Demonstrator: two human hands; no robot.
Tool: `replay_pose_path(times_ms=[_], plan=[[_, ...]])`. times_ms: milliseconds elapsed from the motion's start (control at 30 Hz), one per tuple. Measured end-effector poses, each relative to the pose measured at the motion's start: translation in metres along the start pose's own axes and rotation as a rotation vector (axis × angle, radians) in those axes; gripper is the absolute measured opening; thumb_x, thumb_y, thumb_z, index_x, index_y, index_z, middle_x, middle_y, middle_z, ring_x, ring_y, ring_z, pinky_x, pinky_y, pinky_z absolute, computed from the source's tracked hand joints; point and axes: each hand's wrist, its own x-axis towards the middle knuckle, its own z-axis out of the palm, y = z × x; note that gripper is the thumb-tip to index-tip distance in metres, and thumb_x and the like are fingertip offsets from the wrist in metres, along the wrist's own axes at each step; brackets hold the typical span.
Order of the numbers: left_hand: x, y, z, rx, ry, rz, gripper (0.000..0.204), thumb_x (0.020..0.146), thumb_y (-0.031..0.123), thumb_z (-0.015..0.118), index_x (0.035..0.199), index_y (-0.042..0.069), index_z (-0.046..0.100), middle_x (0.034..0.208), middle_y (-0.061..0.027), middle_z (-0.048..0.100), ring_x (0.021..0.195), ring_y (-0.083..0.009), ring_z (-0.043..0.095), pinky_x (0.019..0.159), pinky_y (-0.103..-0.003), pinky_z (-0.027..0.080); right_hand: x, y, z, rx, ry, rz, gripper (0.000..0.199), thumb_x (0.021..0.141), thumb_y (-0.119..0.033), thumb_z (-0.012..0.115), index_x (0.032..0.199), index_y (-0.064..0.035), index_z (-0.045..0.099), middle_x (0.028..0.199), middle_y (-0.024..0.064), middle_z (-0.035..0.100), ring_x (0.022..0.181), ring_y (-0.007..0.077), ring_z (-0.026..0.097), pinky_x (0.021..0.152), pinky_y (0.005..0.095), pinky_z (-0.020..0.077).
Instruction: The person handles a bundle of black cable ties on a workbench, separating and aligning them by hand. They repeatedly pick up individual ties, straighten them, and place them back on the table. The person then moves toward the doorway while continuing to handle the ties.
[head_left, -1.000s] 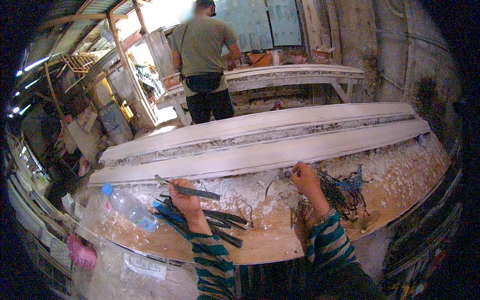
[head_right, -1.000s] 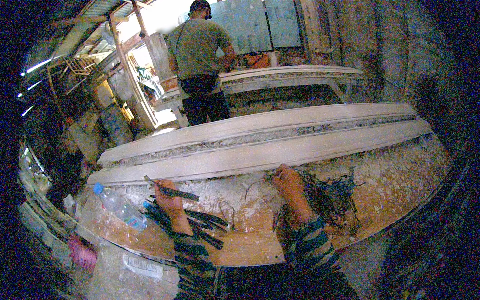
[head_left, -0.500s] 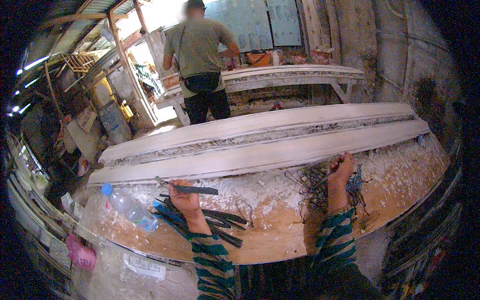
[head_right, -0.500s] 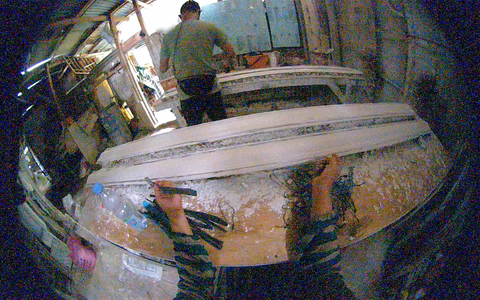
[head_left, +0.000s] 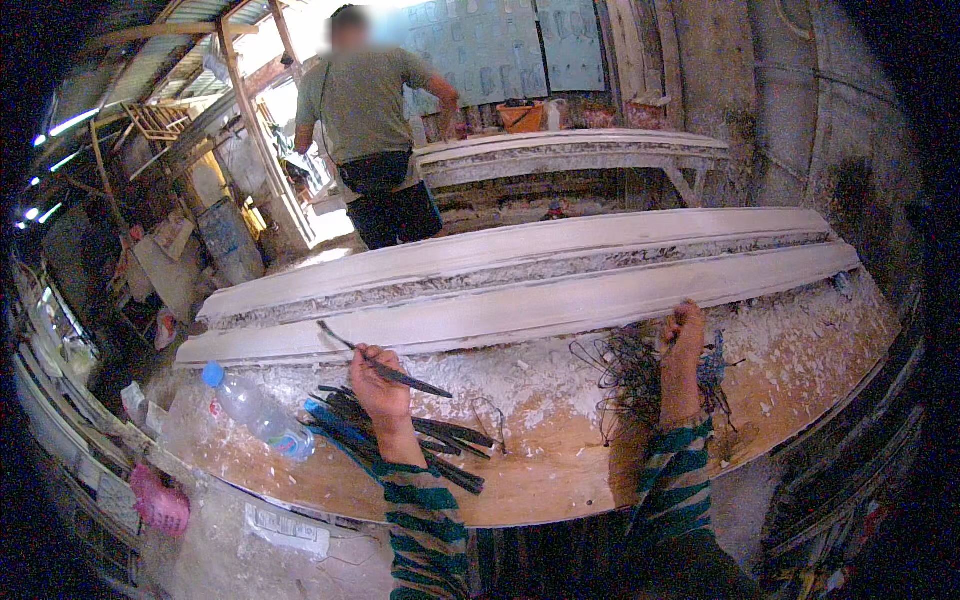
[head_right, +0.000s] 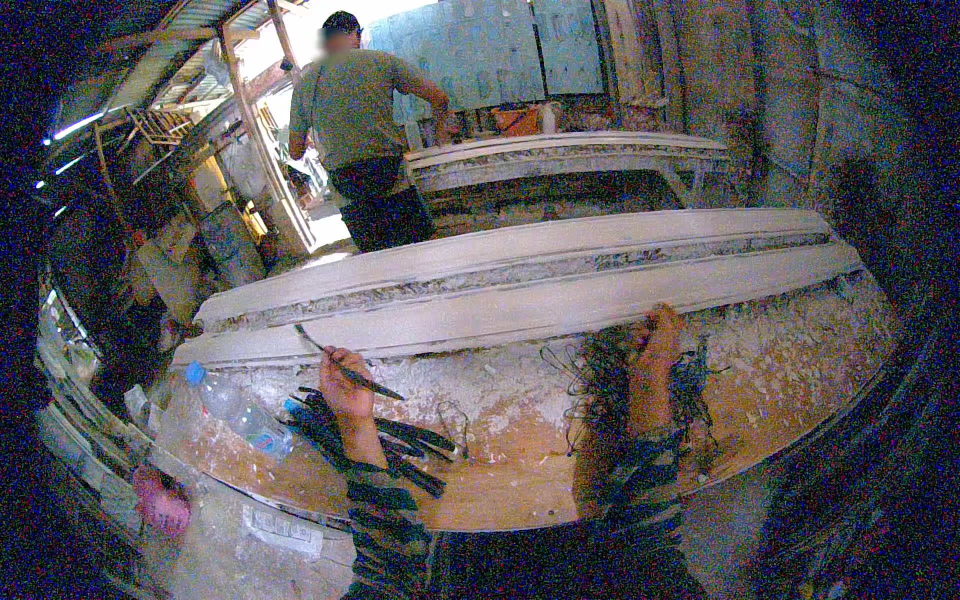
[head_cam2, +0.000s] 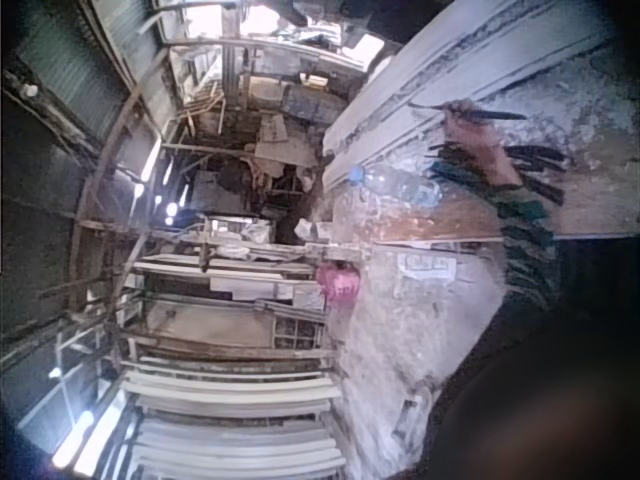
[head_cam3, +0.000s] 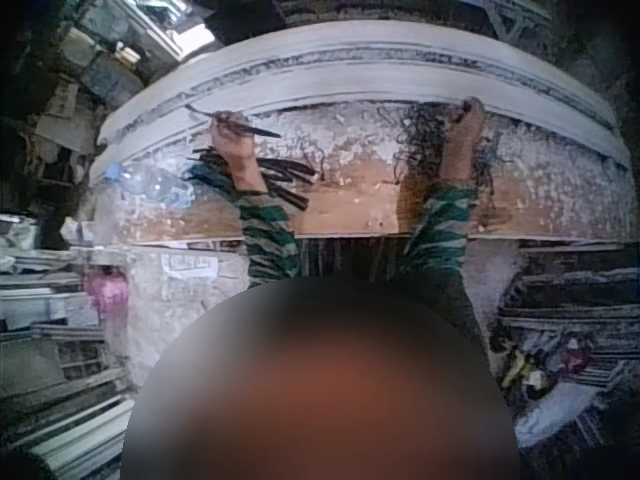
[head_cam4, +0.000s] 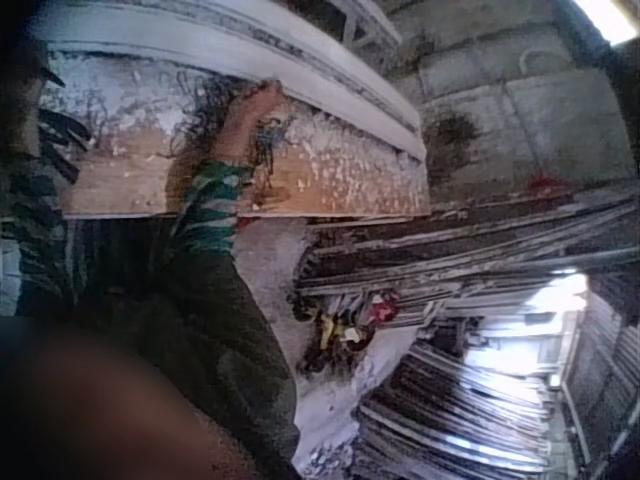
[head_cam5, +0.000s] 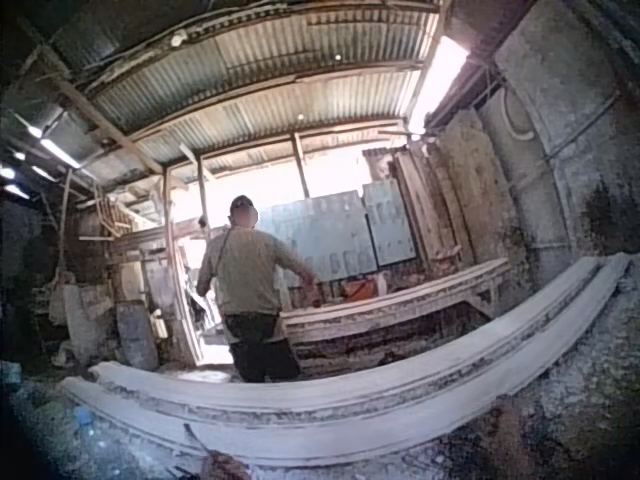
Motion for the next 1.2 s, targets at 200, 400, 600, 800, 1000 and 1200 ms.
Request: replay_pose_path(times_ms=[200, 400, 600, 800, 1000, 1200], plan=[[-0.011, -0.046, 0.028, 0.456, 0.287, -0.134, 0.008, 0.081, 0.015, 0.055, 0.085, 0.008, 0.054, 0.075, -0.0035, 0.057, 0.069, -0.0147, 0.055, 0.061, -0.028, 0.046, -0.062, 0.03, 0.043, -0.514, -0.539, 0.194, 0.021, 0.074, -0.008, 0.053, 0.094, -0.0085, 0.049, 0.063, 0.0016, 0.045, 0.043, 0.0097, 0.041, 0.036, 0.0217, 0.0325], [-0.027, -0.084, 0.044, 0.793, 0.079, -0.464, 0.02, 0.082, 0.019, 0.056, 0.097, 0.006, 0.056, 0.09, -0.0043, 0.06, 0.075, -0.014, 0.056, 0.067, -0.028, 0.045, -0.1, 0.039, 0.057, -0.54, -0.794, 0.425, 0.022, 0.072, -0.006, 0.055, 0.093, -0.0087, 0.05, 0.067, 0.0019, 0.048, 0.046, 0.011, 0.044, 0.039, 0.0228, 0.0373], [-0.039, -0.106, 0.046, 0.967, -0.052, -0.488, 0.027, 0.085, 0.021, 0.053, 0.108, 0.006, 0.056, 0.092, -0.0025, 0.06, 0.083, -0.0117, 0.055, 0.068, -0.029, 0.046, -0.106, 0.042, 0.058, -0.515, -0.834, 0.453, 0.023, 0.073, -0.002, 0.056, 0.094, -0.0085, 0.051, 0.069, 0.002, 0.049, 0.048, 0.0117, 0.047, 0.04, 0.0231, 0.0397], [-0.035, -0.103, 0.041, 0.842, 0.055, -0.446, 0.02, 0.083, 0.021, 0.055, 0.098, 0.007, 0.059, 0.103, -0.0042, 0.06, 0.086, -0.013, 0.056, 0.069, -0.028, 0.046, -0.106, 0.042, 0.057, -0.49, -0.865, 0.414, 0.021, 0.073, -0.003, 0.057, 0.092, -0.0088, 0.051, 0.069, 0.0, 0.048, 0.051, 0.0101, 0.047, 0.044, 0.0224, 0.0402], [-0.032, -0.097, 0.039, 0.803, 0.108, -0.454, 0.02, 0.083, 0.02, 0.056, 0.098, 0.008, 0.06, 0.101, -0.0035, 0.06, 0.086, -0.0128, 0.056, 0.069, -0.029, 0.046, -0.1, 0.042, 0.057, -0.522, -0.814, 0.368, 0.019, 0.073, -0.002, 0.057, 0.09, -0.0089, 0.052, 0.069, -0.0019, 0.047, 0.055, 0.0083, 0.044, 0.049, 0.0217, 0.0391], [-0.04, -0.105, 0.047, 0.862, 0.036, -0.578, 0.022, 0.083, 0.019, 0.055, 0.1, 0.007, 0.06, 0.096, -0.0037, 0.061, 0.085, -0.0124, 0.056, 0.07, -0.028, 0.045, -0.101, 0.046, 0.056, -0.511, -0.886, 0.335, 0.019, 0.074, -0.003, 0.058, 0.091, -0.0087, 0.052, 0.07, -0.0028, 0.048, 0.056, 0.0086, 0.046, 0.051, 0.0216, 0.0394]])
